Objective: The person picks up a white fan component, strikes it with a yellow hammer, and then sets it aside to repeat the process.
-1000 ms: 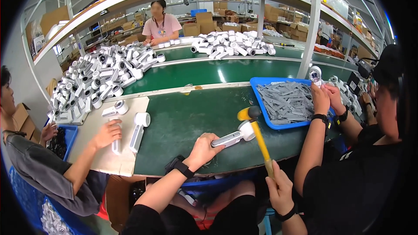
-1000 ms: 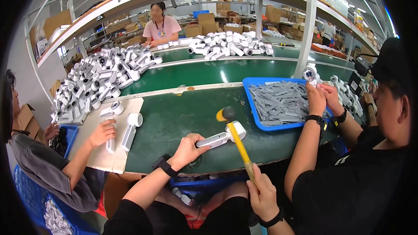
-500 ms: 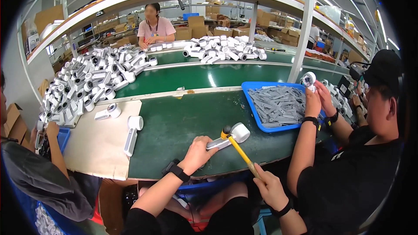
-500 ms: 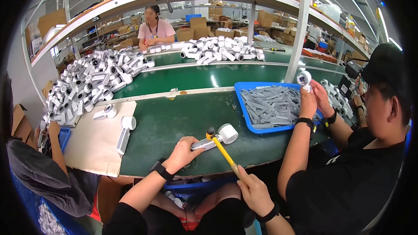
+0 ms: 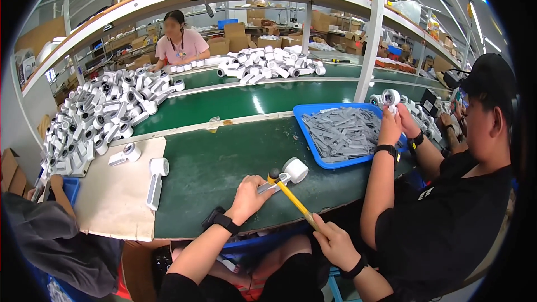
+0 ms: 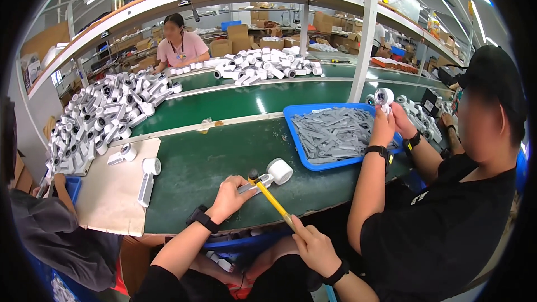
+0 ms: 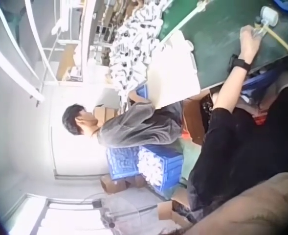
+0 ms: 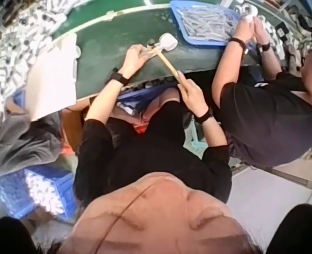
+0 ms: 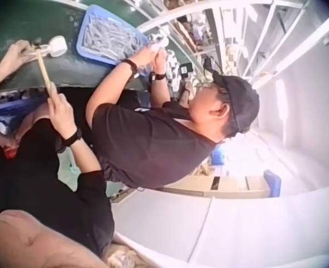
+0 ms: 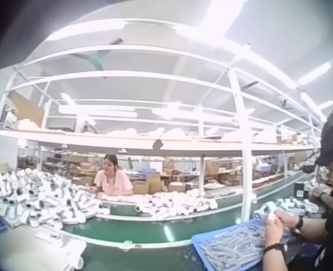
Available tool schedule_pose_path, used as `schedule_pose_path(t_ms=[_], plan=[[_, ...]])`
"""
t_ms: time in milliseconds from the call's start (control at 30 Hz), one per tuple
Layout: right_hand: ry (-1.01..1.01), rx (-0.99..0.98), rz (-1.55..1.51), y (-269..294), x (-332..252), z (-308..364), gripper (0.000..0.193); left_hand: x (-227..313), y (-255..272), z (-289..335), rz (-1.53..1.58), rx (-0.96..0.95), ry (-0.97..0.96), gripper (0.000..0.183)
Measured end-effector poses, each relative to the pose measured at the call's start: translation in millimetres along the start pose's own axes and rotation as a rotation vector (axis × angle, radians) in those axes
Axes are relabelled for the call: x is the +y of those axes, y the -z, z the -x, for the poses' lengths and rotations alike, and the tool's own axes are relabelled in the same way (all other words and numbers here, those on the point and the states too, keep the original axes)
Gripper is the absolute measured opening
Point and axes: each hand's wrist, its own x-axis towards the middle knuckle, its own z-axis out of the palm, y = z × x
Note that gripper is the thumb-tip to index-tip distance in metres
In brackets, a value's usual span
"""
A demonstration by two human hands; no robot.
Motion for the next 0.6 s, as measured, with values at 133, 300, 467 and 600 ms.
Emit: schedule_pose_path(t_ms=[133, 300, 467, 600], plan=[[0.018, 0.118, -0.079, 10.6, -11.3, 1.8, 0.052, -3.6, -0.9, -0.5, 0.002, -0.010, 0.017, 0.025], [-0.007, 0.019, -0.008, -9.1, 8.1, 4.2, 0.051, 1.4, 0.9, -2.5, 0.000, -0.001, -0.057, 0.026], [-0.021, 0.083, -0.103, -1.7, -5.9, 8.8, 0.051, -0.9, 1.8, 2.8, -0.031, 0.005, -0.066, 0.027], [-0.048, -0.011, -0.001, -3.5, 8.7, 14.9, 0.051, -6.7, 7.4, 11.1, -0.090, -0.043, 0.018, 0.029]])
